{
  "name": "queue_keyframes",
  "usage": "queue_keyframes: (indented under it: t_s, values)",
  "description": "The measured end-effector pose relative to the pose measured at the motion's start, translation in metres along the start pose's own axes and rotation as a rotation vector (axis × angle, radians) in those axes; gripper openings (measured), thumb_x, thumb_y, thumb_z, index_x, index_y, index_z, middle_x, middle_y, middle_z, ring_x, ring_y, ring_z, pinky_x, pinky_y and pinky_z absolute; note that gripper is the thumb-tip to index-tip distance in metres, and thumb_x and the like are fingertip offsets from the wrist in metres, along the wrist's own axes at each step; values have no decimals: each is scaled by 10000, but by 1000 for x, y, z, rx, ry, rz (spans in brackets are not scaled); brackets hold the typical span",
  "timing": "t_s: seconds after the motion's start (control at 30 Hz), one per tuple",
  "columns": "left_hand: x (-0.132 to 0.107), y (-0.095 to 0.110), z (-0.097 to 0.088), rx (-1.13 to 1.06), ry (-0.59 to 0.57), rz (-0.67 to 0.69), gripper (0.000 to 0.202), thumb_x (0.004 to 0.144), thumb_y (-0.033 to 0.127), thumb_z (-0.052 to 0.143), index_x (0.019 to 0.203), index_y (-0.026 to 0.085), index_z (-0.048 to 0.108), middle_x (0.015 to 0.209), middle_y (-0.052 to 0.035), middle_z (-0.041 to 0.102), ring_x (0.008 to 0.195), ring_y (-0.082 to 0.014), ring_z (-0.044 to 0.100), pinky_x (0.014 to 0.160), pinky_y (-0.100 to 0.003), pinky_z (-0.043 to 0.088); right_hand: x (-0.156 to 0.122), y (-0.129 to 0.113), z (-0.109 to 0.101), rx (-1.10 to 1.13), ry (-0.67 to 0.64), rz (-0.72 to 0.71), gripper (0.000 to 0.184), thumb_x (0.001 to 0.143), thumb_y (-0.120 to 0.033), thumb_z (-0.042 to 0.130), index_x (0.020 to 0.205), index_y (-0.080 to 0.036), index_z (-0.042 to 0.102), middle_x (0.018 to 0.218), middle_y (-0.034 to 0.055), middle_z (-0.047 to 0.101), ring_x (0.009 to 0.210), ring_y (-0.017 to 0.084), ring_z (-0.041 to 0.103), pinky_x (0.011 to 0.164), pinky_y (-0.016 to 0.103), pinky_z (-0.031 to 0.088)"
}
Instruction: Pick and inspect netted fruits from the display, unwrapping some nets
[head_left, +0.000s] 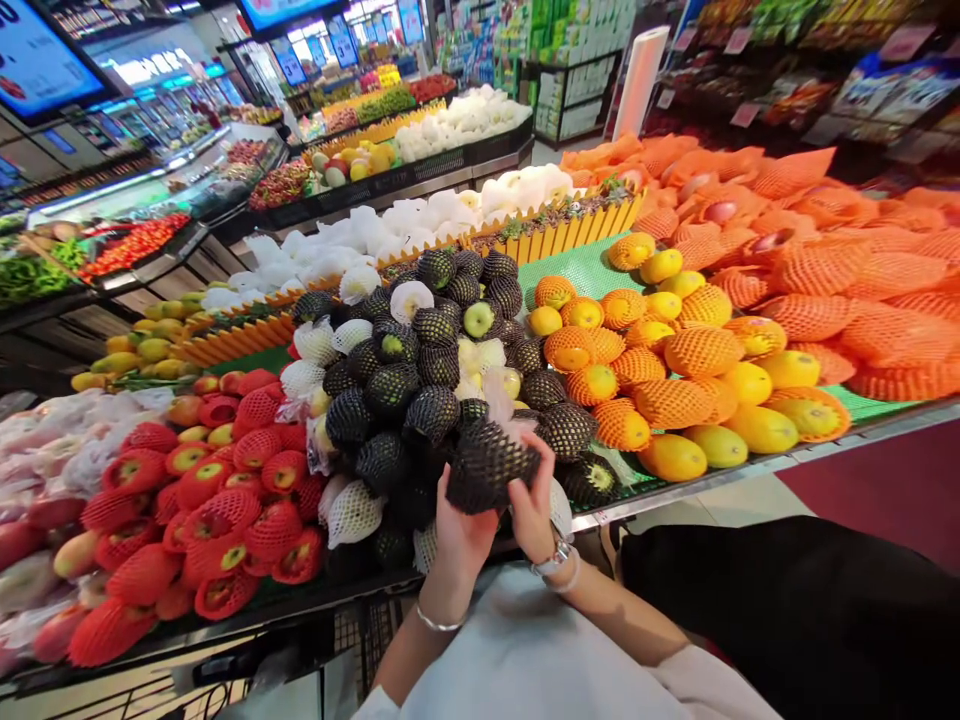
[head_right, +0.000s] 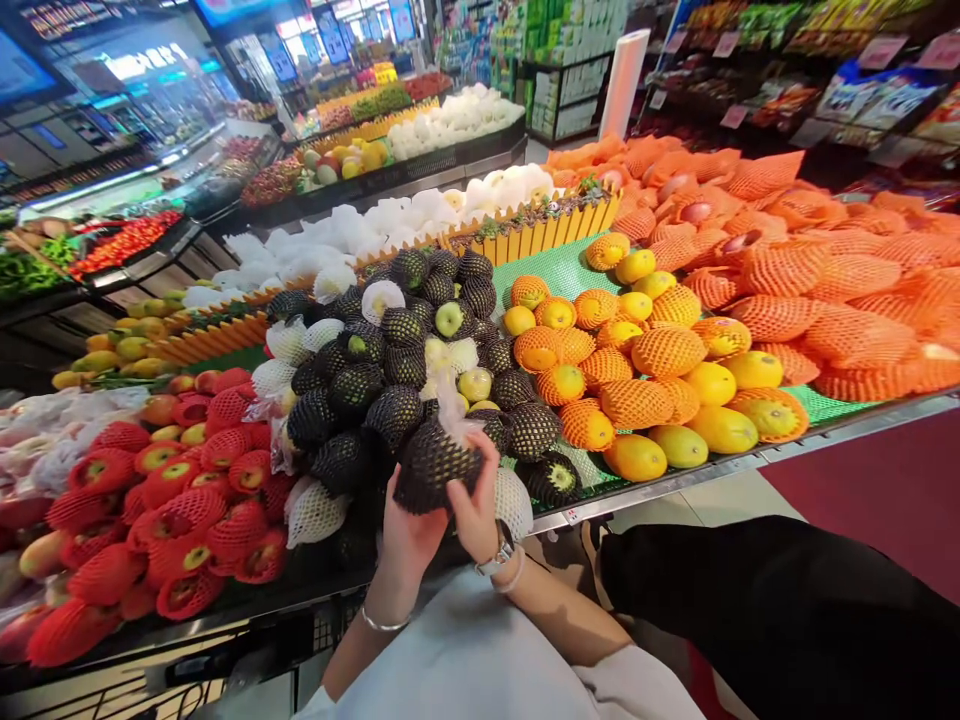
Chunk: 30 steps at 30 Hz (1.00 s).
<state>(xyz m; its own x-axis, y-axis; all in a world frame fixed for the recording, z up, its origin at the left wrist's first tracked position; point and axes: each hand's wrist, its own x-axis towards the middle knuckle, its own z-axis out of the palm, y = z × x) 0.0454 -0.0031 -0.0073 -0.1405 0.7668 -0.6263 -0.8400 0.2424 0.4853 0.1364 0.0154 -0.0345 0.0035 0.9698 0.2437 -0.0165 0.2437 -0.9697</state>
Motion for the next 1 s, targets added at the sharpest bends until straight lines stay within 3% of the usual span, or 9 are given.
queue_keyframes:
  t_s: [0.1, 0.2, 0.3, 0.43, 0.57, 0.63, 0.77, 0.83, 1.0]
  values:
    - [0, 7, 4, -115, 93, 8, 335, 914, 403, 453, 915, 192, 713, 1023, -62, 724, 896, -169, 673, 874, -308, 542, -3, -4, -2, -67, -139, -230, 406, 932, -401, 511, 1302, -243, 452, 1377, 125, 476, 1340, 283, 426, 1129, 511, 330]
    - [-3, 18, 4, -194, 97, -49, 374, 928, 417, 434, 934, 171, 716, 982, -70, 729, 862, -194, 681, 780, -334, 562, 7, -7, -13, -56, -152, -325, 246, 927, -258, 525, 1173, -257, 514, 1376, 104, 500, 1364, 276, 409, 1130, 549, 324]
    - [-5, 26, 5, -221, 99, -54, 444, 949, 466, 393, 936, 164, 718, 961, -70, 732, 871, -213, 683, 761, -353, 561, 21, -11, -27, -70, -169, -460, 164, 888, -142, 554, 999, -261, 561, 1105, 53, 645, 1164, 240, 567, 1086, 557, 383]
    - [-7, 25, 3, -190, 52, -103, 525, 949, 534, 362, 984, 148, 716, 999, -83, 728, 897, -222, 678, 848, -392, 545, 31, -19, -31, -61, -193, -532, 142, 921, -159, 509, 941, -274, 590, 804, 3, 644, 904, 211, 616, 1075, 563, 385]
    - [-3, 11, -8, -99, 28, -2, 443, 922, 520, 436, 1001, 178, 706, 1059, -73, 717, 953, -226, 670, 874, -373, 541, 23, -15, -10, 24, -21, -162, 61, 915, -278, 598, 965, -247, 612, 982, 46, 612, 1018, 207, 578, 1037, 446, 434]
    - [-1, 6, -14, 7, -5, 188, 364, 867, 482, 564, 1079, 210, 680, 1170, -66, 684, 1083, -230, 638, 947, -354, 520, 13, -12, 4, 234, 72, 59, 246, 938, -398, 569, 1135, -251, 583, 1194, 70, 572, 1156, 206, 552, 1067, 414, 419]
    - [1, 9, -22, 389, -142, 723, 531, 843, 477, 645, 1319, 264, 544, 1395, -70, 536, 1292, -245, 512, 1078, -389, 440, -7, -15, 24, 808, 86, 329, 645, 896, -692, 466, 1413, -309, 432, 1471, 51, 455, 1372, 231, 435, 1136, 443, 376]
    - [1, 12, -23, 667, -163, 935, 552, 872, 490, 618, 1356, 245, 517, 1389, -90, 532, 1291, -239, 508, 1100, -386, 417, -9, -18, 28, 935, 158, 460, 742, 763, -772, 577, 1346, -315, 531, 1412, 19, 534, 1352, 233, 465, 1141, 419, 384]
    - [3, 9, -26, 1126, -332, 1266, 408, 977, 358, 467, 1352, 201, 509, 1374, -131, 538, 1323, -244, 481, 1147, -471, 358, 2, -12, 24, 959, 266, 755, 607, 622, -727, 720, 990, -244, 721, 1128, 15, 708, 1114, 235, 632, 1083, 427, 453]
